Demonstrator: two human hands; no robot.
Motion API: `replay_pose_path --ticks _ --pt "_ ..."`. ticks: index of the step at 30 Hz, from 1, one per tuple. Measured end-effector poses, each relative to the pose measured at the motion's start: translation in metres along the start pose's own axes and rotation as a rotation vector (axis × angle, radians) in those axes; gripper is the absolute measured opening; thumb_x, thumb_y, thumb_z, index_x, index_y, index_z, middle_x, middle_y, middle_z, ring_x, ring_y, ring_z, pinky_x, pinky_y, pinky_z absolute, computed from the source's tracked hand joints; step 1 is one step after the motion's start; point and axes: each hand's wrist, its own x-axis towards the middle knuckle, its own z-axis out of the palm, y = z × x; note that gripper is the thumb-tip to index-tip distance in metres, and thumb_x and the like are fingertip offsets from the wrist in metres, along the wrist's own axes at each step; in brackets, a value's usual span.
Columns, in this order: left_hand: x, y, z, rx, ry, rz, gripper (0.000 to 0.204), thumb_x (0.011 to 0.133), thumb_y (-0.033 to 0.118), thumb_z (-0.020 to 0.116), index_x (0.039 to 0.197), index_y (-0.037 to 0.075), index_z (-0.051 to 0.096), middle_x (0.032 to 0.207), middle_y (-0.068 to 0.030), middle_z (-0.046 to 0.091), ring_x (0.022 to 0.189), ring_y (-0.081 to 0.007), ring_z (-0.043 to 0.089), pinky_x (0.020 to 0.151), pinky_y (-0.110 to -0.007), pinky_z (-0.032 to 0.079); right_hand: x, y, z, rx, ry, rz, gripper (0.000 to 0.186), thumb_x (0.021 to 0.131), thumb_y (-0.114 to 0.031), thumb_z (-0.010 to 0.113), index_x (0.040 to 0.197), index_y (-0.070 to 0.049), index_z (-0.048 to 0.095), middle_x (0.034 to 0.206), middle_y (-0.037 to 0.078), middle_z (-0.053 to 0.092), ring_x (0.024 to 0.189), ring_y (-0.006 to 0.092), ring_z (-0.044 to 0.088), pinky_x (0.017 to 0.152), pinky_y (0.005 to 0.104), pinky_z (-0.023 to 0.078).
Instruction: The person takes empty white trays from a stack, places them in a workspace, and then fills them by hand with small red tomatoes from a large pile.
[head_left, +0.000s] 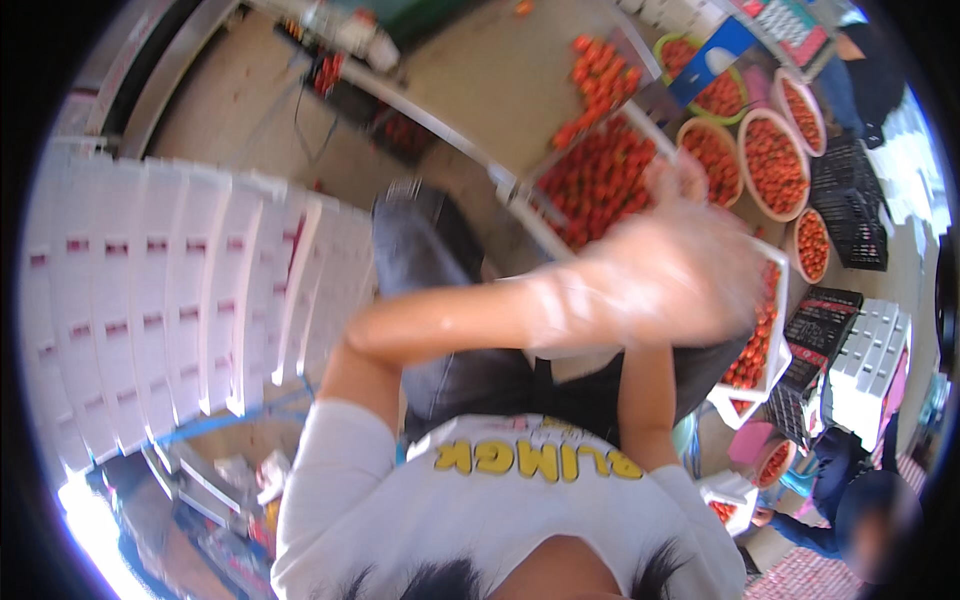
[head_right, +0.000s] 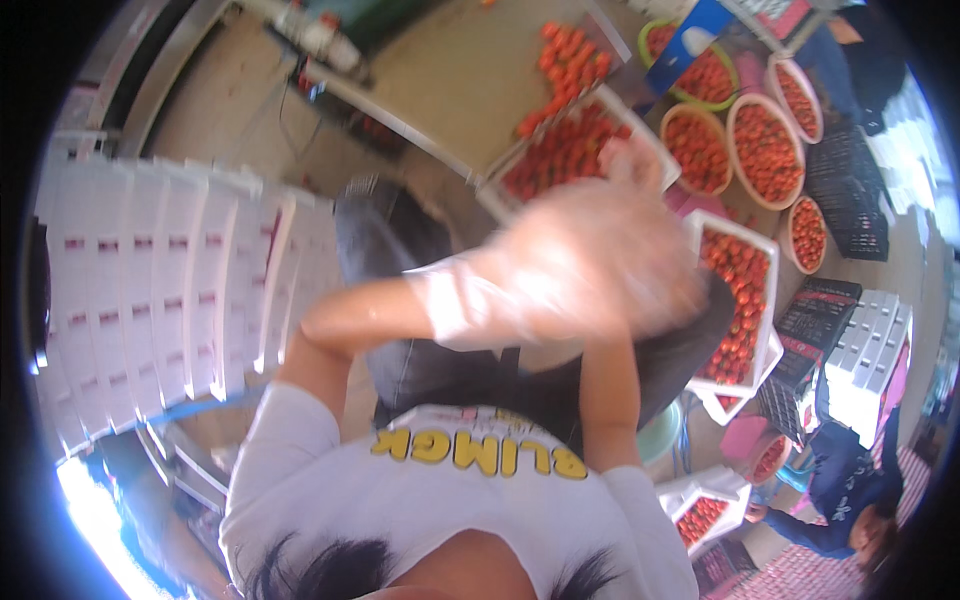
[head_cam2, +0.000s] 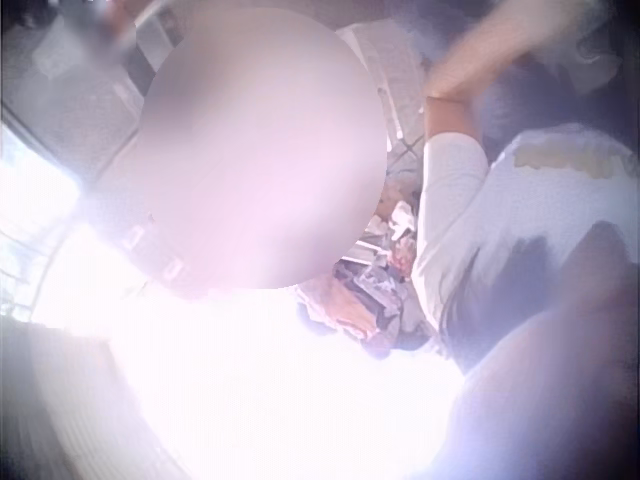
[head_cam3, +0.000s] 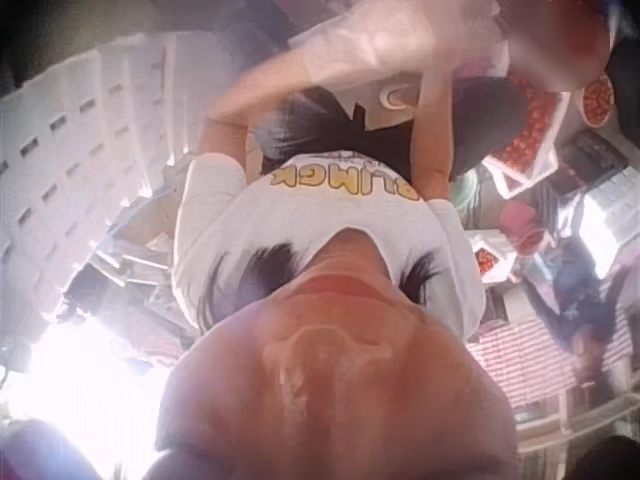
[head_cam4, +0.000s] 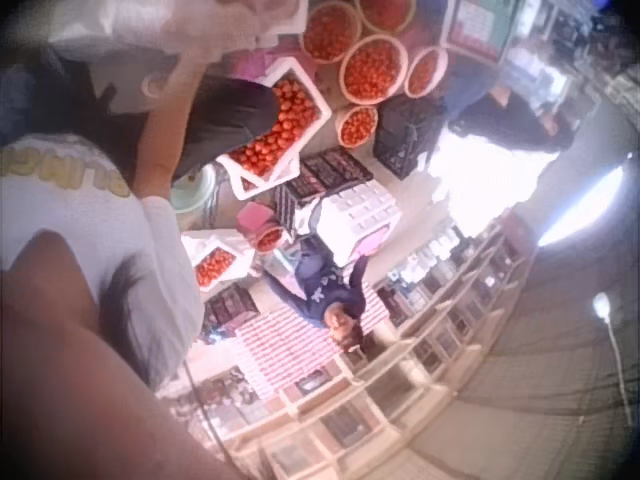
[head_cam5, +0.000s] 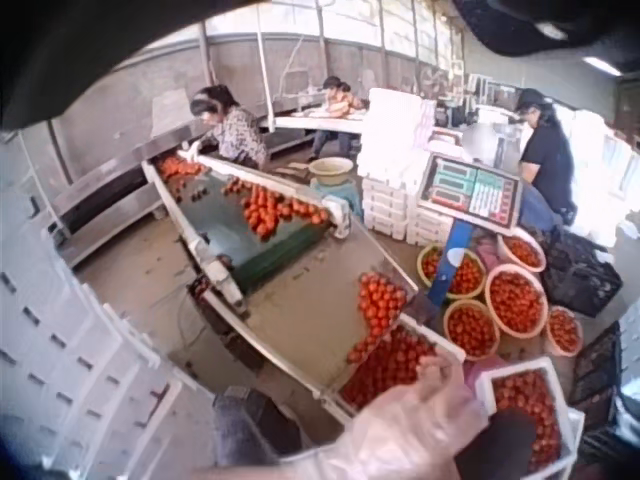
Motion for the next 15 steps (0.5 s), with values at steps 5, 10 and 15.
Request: replay_pose_path --ticks 5,10,15 --pt "0.021 0.095 -0.002 0.179 -0.231 0.342 0.017 0.071 0.014 0.059 0.085 0.006 0.062 0.084 -0.0077 0.060 0.082 -0.0274 0.058 0.074 -0.037 0.044 -0.037 0.010 -0.005 0.099 -0.553 -0.296 0.032 0.089 -0.013 0.053 0.118 0.000 0.050 0.102 0.014 0.062 0.089 0.0202 0.062 0.084 0.0321 0.049" --pt "0.018 0.146 -0.008 0.287 -0.287 0.514 0.017 0.076 0.014 0.055 0.086 0.004 0.063 0.085 -0.0096 0.060 0.087 -0.0292 0.059 0.085 -0.038 0.040 -0.097 -0.005 -0.001 0.000 -0.837 -0.448 0.045 0.090 -0.020 0.053 0.129 -0.001 0.041 0.107 0.013 0.060 0.092 0.0171 0.058 0.085 0.0301 0.046" --pt "0.015 0.173 -0.010 0.427 -0.328 0.631 0.020 0.080 0.015 0.050 0.086 0.002 0.064 0.085 -0.0115 0.061 0.092 -0.0309 0.059 0.096 -0.040 0.036 -0.130 -0.027 0.018 0.151 -0.855 -0.473 0.046 0.084 -0.006 0.059 0.126 0.001 0.041 0.106 0.013 0.058 0.093 0.0166 0.057 0.085 0.0289 0.045"
